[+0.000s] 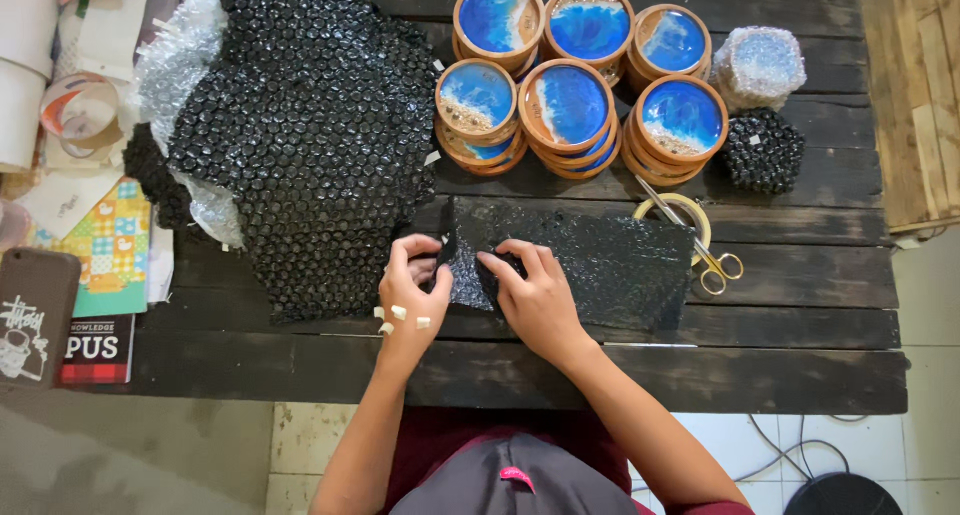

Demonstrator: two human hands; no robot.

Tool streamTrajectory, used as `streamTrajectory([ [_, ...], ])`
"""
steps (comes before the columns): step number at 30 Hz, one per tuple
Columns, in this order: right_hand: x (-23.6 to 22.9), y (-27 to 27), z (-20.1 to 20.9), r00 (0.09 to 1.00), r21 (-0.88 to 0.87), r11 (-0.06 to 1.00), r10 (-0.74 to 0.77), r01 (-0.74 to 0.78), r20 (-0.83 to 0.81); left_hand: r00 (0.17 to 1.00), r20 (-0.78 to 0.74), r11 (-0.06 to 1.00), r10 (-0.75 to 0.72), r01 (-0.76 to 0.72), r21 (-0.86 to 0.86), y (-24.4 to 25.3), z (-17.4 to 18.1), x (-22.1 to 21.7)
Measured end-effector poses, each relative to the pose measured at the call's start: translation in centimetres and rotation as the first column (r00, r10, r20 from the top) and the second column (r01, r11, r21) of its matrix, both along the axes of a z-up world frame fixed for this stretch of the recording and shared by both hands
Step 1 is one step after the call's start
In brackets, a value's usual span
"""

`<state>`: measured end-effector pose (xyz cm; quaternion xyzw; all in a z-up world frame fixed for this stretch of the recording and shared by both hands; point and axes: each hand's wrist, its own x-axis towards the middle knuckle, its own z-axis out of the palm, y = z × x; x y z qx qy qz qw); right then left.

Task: The person places a round coaster onto a piece of black bubble wrap and folds the wrap around the coaster by hand on a wooden table.

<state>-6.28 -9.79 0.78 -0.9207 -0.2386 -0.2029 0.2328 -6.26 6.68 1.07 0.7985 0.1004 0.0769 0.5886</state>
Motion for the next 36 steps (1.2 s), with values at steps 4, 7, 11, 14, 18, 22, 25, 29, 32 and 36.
streamTrajectory([
  [4,0.3,-0.1,0.7,1.000,0.000,1.000,0.020,-0.020,-0.011,0.998,-0.033,0.991,-0.053,0.049,-0.122,0.0,0.7,0.5],
  [7,0.9,-0.1,2.8,0.975,0.101,0.992,0.093,-0.074,-0.202,0.999,0.025,0.998,-0.022,0.023,-0.057,-0.2,0.1,0.7],
  [11,2.1,0.1,1.6,0.882,0.559,0.828,0.234,0.040,-0.409,0.961,0.269,0.979,-0.058,0.003,0.202,-1.5,-0.9,0.5],
  [14,2.3,0.6,1.4,0.865,0.640,0.767,0.289,0.048,-0.410,0.930,0.353,0.949,-0.102,-0.015,0.313,-2.1,-0.7,0.0],
  [18,2.7,0.3,2.1,0.911,0.545,0.834,0.287,-0.086,-0.297,0.888,0.428,0.904,-0.166,-0.036,0.425,-2.0,0.3,0.2],
  [22,2.9,0.1,1.7,0.914,0.554,0.826,0.297,-0.099,-0.278,0.877,0.445,0.897,-0.182,-0.037,0.441,-2.0,0.5,0.2],
  [25,3.0,0.1,1.9,0.906,0.571,0.815,0.308,-0.094,-0.290,0.875,0.450,0.915,-0.177,-0.022,0.403,-2.3,0.2,0.3],
  [29,2.9,0.0,2.4,0.867,0.602,0.792,0.365,-0.099,-0.338,0.869,0.471,0.904,-0.149,-0.073,0.422,-2.3,-0.6,0.4],
  [32,3.1,-0.1,2.3,0.851,0.608,0.790,0.374,-0.085,-0.368,0.851,0.502,0.896,-0.157,-0.091,0.434,-2.4,-0.3,0.5],
  [36,3.2,-0.4,1.1,0.832,0.643,0.766,0.366,-0.014,-0.418,0.826,0.538,0.887,-0.168,-0.111,0.448,-2.5,-0.8,0.3],
])
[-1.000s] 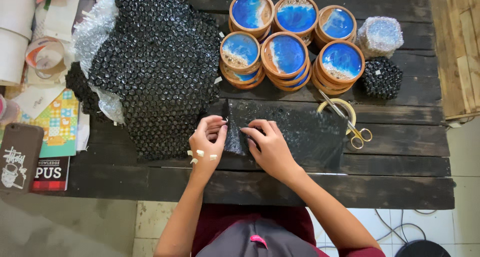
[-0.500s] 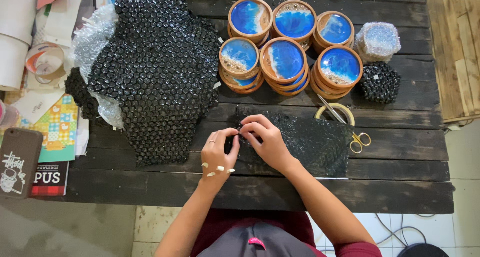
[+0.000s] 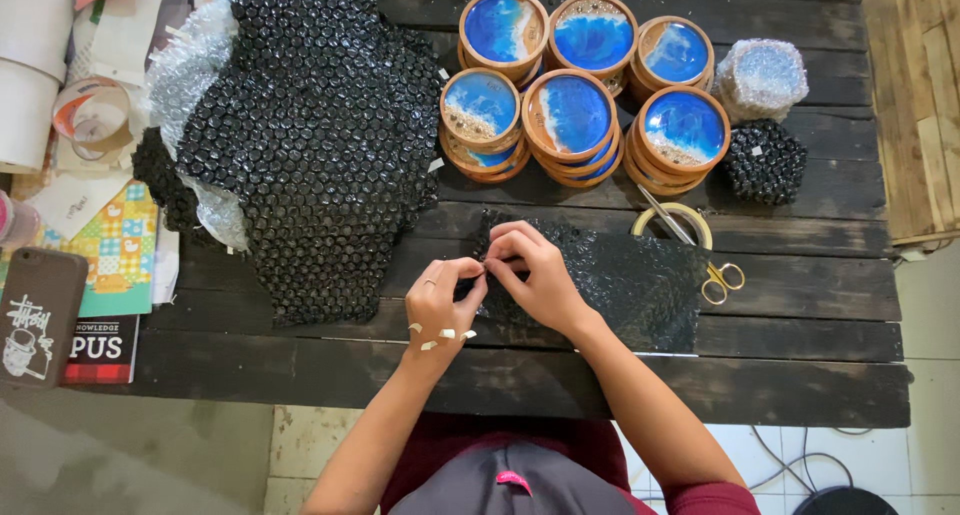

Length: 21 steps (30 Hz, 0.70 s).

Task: The person places a round coaster onto a piece of black bubble wrap and folds the wrap around the coaster by hand on a wooden table.

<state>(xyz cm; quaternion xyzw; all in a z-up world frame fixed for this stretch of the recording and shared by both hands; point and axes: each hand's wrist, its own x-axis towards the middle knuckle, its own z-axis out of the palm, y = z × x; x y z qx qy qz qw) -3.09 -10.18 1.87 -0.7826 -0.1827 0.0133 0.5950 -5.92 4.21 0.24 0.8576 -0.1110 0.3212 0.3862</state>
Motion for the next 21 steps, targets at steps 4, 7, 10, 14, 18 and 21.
streamTrajectory([
  [4,0.2,-0.2,-0.4,0.999,0.017,1.000,-0.008,0.008,-0.048,1.000,0.006,0.999,-0.027,0.027,-0.023,0.0,0.2,0.0],
  [7,0.3,-0.2,-0.7,0.995,0.053,0.998,-0.027,0.033,-0.098,0.998,-0.001,0.998,-0.059,0.059,-0.037,0.1,0.2,-0.1],
  [10,0.3,-0.2,-1.2,0.991,0.088,0.994,-0.047,0.059,-0.125,0.997,0.015,0.995,-0.076,0.077,-0.060,0.1,0.0,-0.2],
  [14,0.2,0.0,-1.2,0.979,0.130,0.984,-0.094,0.118,-0.180,0.997,0.002,0.994,-0.075,0.075,-0.077,0.1,-0.1,-0.2],
  [18,1.1,-0.2,-3.2,0.935,0.294,0.920,-0.160,0.257,-0.317,0.996,-0.022,0.994,-0.090,0.089,-0.057,-0.1,-0.2,-0.5],
  [21,1.9,-1.2,-3.9,0.907,0.400,0.865,-0.132,0.303,-0.401,0.992,-0.034,0.991,-0.118,0.116,-0.061,0.3,-0.1,-0.4],
])
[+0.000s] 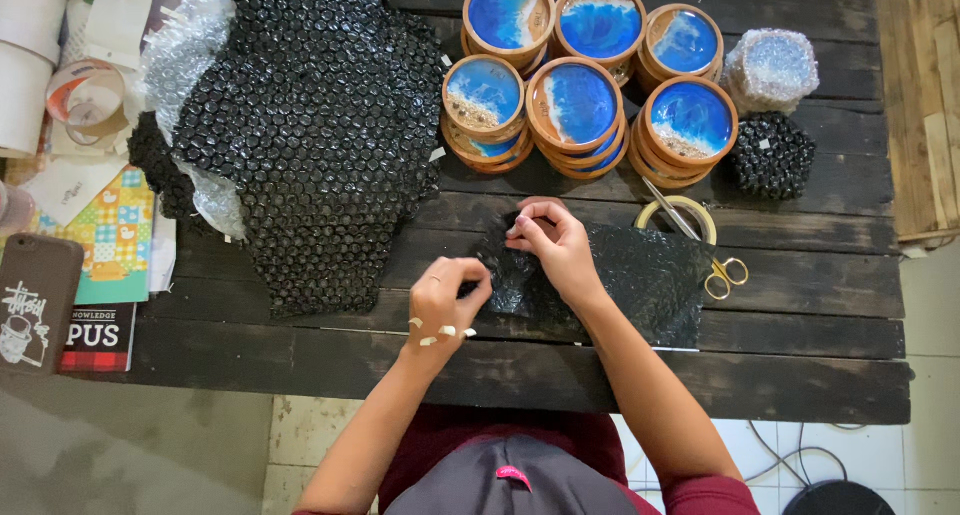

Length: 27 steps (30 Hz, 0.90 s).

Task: The person places a round coaster onto a piece of black bubble wrap and folds the wrap around the coaster by hand on a wooden table.

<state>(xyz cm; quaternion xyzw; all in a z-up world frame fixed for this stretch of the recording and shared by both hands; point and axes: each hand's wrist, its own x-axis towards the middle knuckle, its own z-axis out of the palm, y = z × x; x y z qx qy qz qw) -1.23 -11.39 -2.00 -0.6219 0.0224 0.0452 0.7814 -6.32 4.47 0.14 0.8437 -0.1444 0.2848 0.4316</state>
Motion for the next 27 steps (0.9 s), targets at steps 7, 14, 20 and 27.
streamTrajectory([
  [7,-0.1,-0.2,1.9,0.989,0.196,0.979,-0.034,0.062,-0.144,0.985,-0.090,0.986,0.149,-0.155,-0.067,0.4,1.3,0.1],
  [14,-1.6,-2.5,3.2,0.986,0.266,0.950,-0.144,0.163,-0.090,0.984,-0.103,0.989,0.147,-0.148,0.002,0.9,0.2,0.0],
  [20,-5.3,-11.3,4.8,0.875,-0.138,0.872,-0.440,0.470,0.201,0.975,-0.161,0.987,0.151,-0.158,-0.029,1.5,-0.7,0.1],
  [27,-8.2,-25.4,3.6,0.660,-0.473,0.461,-0.561,0.751,0.500,0.975,-0.139,0.983,0.173,-0.181,-0.043,1.8,-2.1,0.3],
])
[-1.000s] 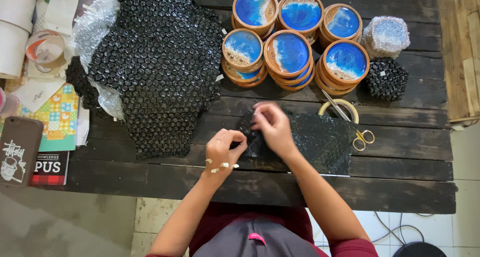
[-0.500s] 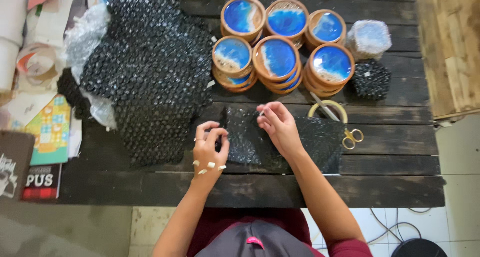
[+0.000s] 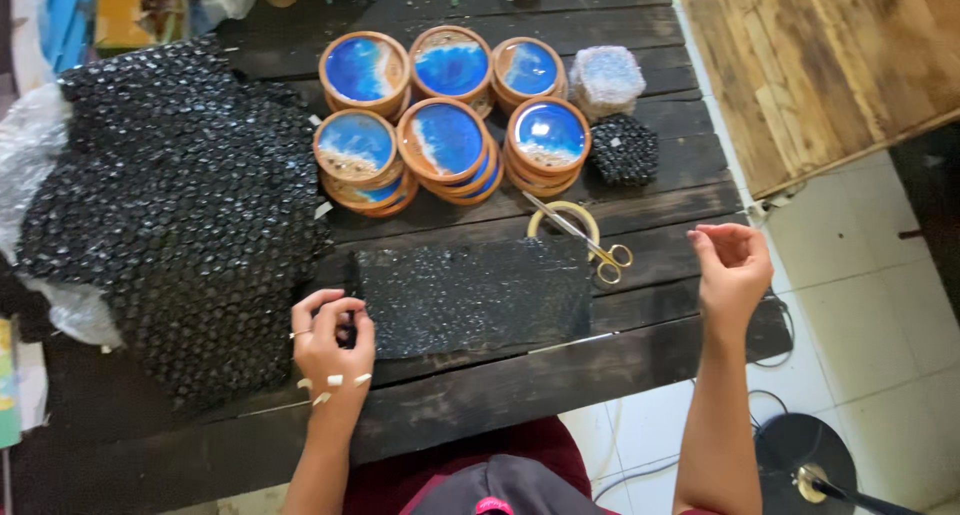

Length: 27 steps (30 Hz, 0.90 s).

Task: The person places a round coaster onto a piece of black bubble wrap and folds the wrap around the coaster by hand on a wooden table.

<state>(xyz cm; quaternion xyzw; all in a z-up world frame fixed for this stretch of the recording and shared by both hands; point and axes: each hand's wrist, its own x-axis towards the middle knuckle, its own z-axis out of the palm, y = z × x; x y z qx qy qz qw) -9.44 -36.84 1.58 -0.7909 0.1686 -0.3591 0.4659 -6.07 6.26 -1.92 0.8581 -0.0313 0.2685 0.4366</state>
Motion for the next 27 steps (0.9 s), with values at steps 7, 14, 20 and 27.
streamTrajectory([
  [7,-0.5,3.3,1.2,0.990,-0.037,0.998,0.048,-0.053,-0.131,1.000,0.006,1.000,0.025,-0.025,-0.002,-0.5,0.6,-0.2],
  [14,1.9,6.3,2.8,0.983,-0.213,0.973,0.049,-0.087,-0.180,0.996,0.062,0.998,0.060,-0.062,0.026,-0.6,1.0,-0.1],
  [20,5.2,7.8,4.2,0.977,-0.524,0.837,0.057,-0.159,-0.206,0.993,0.094,0.996,0.073,-0.078,0.050,-0.2,1.1,0.3],
  [27,10.3,12.8,7.5,0.891,-0.533,0.715,0.395,-0.452,-0.226,0.992,0.040,0.925,0.116,-0.123,0.359,-1.1,4.6,-1.2],
])
